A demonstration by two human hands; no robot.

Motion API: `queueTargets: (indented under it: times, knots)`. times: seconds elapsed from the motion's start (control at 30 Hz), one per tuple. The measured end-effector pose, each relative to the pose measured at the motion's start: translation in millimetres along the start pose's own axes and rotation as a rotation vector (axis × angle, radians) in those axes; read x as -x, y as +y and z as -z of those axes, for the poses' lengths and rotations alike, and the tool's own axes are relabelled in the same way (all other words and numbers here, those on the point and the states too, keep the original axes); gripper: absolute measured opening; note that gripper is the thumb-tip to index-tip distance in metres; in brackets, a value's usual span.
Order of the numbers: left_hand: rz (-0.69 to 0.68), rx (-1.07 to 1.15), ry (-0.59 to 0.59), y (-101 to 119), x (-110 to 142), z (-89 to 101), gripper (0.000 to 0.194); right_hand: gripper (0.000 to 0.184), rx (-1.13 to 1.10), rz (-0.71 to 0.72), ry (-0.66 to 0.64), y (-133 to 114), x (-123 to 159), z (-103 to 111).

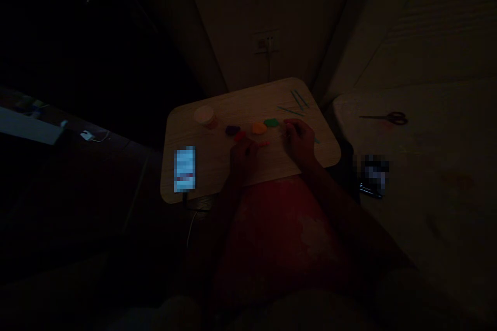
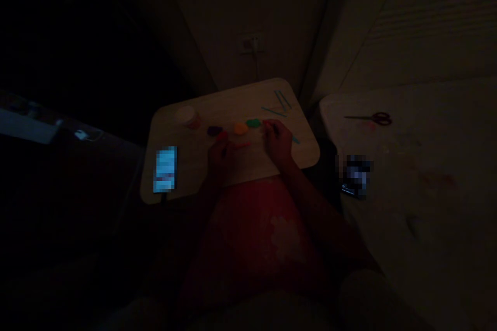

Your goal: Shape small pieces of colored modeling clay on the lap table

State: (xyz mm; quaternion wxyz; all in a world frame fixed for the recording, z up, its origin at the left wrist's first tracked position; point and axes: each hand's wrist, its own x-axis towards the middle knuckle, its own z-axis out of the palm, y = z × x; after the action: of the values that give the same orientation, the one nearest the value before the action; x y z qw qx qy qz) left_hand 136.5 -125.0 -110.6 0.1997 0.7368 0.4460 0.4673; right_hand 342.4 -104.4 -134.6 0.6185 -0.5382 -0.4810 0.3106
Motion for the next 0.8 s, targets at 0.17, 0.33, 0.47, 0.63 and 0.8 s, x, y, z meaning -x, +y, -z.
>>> queueTargets:
  times: [0.17,0.33,0.47,0.63,0.8]
  knots:
    - [0.007,-0.001,-0.010,-1.1,0.4,-0.1,0.030,0.026,-0.011,0.020,0.015,-5.6,0.8,0.3]
    - [0.010,0.009,-0.013,-0.1,0.4,0.8,0.029,0.025,0.005,0.011,0.014,-7.1,1.3,1.2]
    - [0.032,-0.002,-0.010,0.2,0.9,0.9,0.030,0.028,0.056,0.054,0.039,-3.5,0.4,2.1]
    - [0.033,0.013,-0.014,0.3,0.6,0.7,0.032,0.034,0.093,0.087,0.051,-2.0,0.6,3.0]
    - [0.036,0.005,-0.024,0.1,0.8,0.7,0.031,0.037,0.078,0.066,0.067,-4.4,0.9,2.7]
